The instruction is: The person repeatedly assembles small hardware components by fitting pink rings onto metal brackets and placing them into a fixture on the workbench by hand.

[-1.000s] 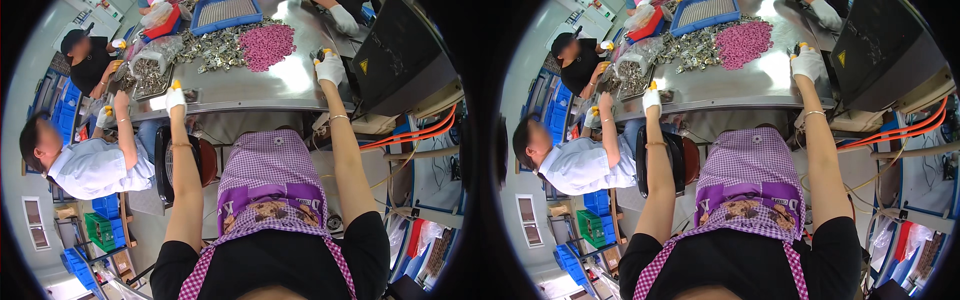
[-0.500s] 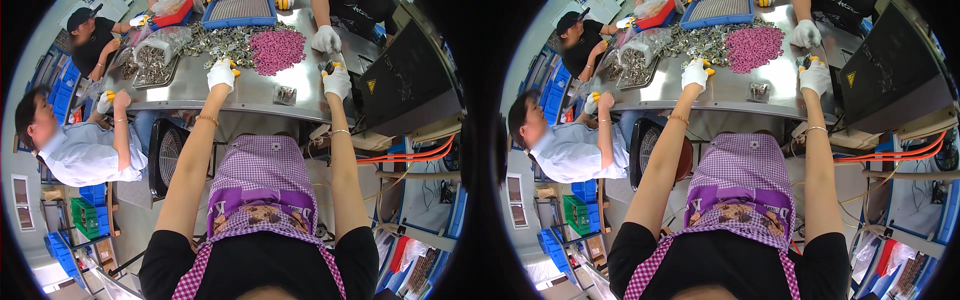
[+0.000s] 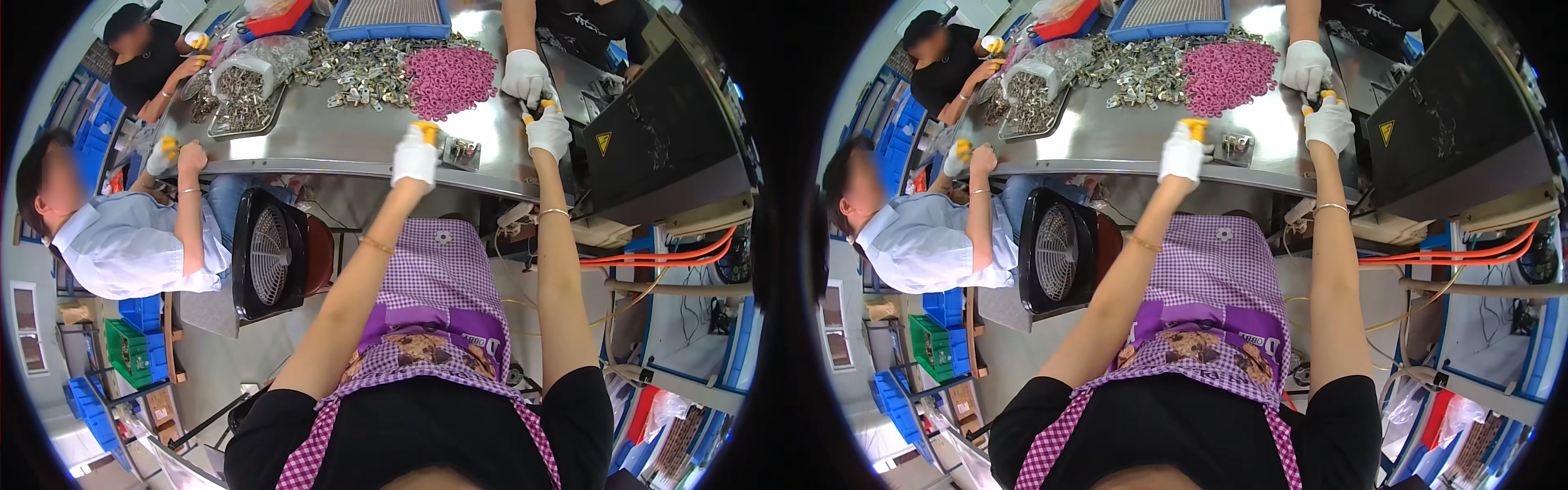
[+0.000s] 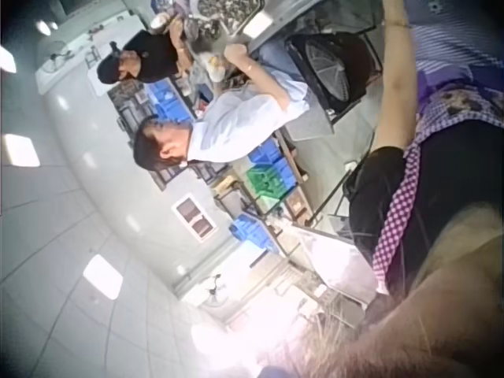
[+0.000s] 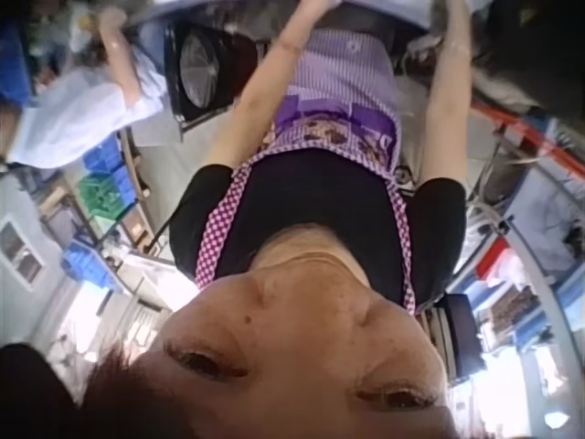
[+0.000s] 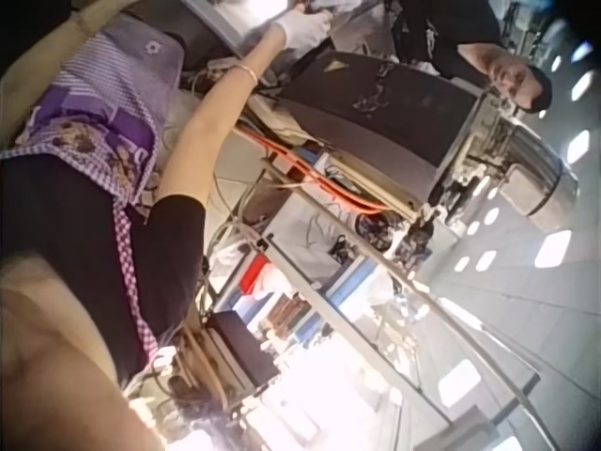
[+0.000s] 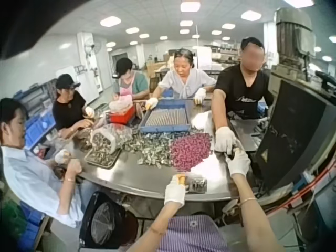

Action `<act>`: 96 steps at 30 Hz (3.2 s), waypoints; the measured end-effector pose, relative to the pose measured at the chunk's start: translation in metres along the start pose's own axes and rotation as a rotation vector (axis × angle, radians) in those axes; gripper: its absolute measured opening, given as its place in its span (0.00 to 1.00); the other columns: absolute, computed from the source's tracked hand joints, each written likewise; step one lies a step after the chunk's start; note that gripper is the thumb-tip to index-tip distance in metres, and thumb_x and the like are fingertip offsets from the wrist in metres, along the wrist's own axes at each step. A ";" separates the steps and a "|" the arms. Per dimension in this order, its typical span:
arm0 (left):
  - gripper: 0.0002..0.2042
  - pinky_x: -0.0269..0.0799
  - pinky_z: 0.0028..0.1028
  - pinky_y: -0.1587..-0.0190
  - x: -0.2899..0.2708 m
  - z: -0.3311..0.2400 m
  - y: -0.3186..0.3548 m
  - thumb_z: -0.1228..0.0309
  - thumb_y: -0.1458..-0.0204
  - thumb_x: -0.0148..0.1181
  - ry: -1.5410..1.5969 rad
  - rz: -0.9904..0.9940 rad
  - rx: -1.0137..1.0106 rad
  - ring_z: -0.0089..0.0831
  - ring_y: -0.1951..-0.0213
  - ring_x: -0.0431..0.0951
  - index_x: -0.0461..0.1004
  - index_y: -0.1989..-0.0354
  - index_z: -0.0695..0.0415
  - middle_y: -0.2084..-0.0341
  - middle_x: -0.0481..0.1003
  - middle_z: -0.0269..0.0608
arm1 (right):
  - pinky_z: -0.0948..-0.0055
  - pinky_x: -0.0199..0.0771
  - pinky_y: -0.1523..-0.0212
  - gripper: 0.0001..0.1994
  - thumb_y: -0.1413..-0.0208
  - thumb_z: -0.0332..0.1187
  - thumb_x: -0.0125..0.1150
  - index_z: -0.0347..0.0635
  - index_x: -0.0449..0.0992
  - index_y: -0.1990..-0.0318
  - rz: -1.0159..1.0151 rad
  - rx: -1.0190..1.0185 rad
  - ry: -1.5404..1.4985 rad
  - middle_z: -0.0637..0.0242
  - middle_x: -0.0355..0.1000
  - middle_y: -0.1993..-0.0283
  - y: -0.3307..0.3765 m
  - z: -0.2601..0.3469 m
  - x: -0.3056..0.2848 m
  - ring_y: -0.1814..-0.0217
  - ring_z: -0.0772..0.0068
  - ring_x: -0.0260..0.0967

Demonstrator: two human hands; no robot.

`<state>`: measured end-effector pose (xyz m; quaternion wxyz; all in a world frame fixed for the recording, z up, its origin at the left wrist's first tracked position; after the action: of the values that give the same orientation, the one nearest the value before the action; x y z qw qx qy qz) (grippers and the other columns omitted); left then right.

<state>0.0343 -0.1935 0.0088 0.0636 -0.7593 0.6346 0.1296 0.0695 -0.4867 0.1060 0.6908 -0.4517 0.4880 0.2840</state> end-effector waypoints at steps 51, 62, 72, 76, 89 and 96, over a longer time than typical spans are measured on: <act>0.10 0.71 0.25 0.62 -0.008 -0.056 0.023 0.72 0.50 0.59 0.263 0.083 0.141 0.29 0.68 0.76 0.75 0.59 0.58 0.66 0.78 0.39 | 0.77 0.68 0.65 0.10 0.52 0.27 0.64 0.35 0.76 0.61 0.484 -0.402 -0.792 0.65 0.73 0.65 0.099 0.062 -0.008 0.69 0.72 0.66; 0.08 0.72 0.31 0.61 0.021 -0.070 0.020 0.71 0.48 0.57 -0.274 0.113 0.239 0.35 0.66 0.78 0.74 0.61 0.60 0.66 0.78 0.45 | 0.76 0.69 0.63 0.11 0.53 0.25 0.64 0.36 0.75 0.60 0.534 -0.210 -1.023 0.64 0.73 0.64 0.105 0.061 -0.005 0.69 0.71 0.67; 0.09 0.72 0.37 0.63 0.035 -0.123 0.028 0.63 0.47 0.54 -1.088 0.235 0.623 0.43 0.64 0.78 0.75 0.63 0.54 0.65 0.78 0.44 | 0.75 0.70 0.63 0.14 0.56 0.26 0.65 0.38 0.76 0.59 0.473 -0.262 -1.051 0.63 0.74 0.64 0.102 0.053 0.008 0.68 0.69 0.69; 0.10 0.72 0.37 0.62 0.038 -0.125 0.035 0.62 0.48 0.54 -1.172 0.205 0.751 0.43 0.64 0.78 0.75 0.61 0.52 0.62 0.78 0.43 | 0.72 0.71 0.63 0.17 0.58 0.29 0.68 0.39 0.77 0.58 0.338 -0.433 -0.814 0.62 0.75 0.62 0.116 0.064 -0.023 0.67 0.65 0.71; 0.24 0.70 0.37 0.52 -0.236 -0.048 -0.053 0.52 0.49 0.54 -0.613 -0.646 0.157 0.46 0.57 0.76 0.74 0.50 0.56 0.55 0.75 0.47 | 0.65 0.73 0.61 0.19 0.51 0.47 0.63 0.47 0.76 0.55 -0.043 -0.068 -0.133 0.62 0.74 0.61 0.041 0.002 -0.008 0.64 0.60 0.73; 0.25 0.70 0.39 0.55 -0.235 0.041 -0.081 0.50 0.43 0.43 -0.509 -0.378 -0.151 0.49 0.55 0.75 0.73 0.53 0.60 0.58 0.77 0.50 | 0.63 0.73 0.58 0.20 0.49 0.46 0.62 0.46 0.73 0.52 -0.018 0.039 -0.150 0.60 0.73 0.58 0.009 -0.013 0.007 0.62 0.57 0.73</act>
<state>0.0712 0.0548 0.0296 0.1868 -0.8093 0.4348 0.3479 0.0593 -0.4952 0.0953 0.7367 -0.4198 0.4361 0.3013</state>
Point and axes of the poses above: each hand's wrist, its own y-axis away from the middle knuckle, its own x-axis out of the palm, z = x × y, the point moved 8 cm from there along -y, towards the middle knuckle
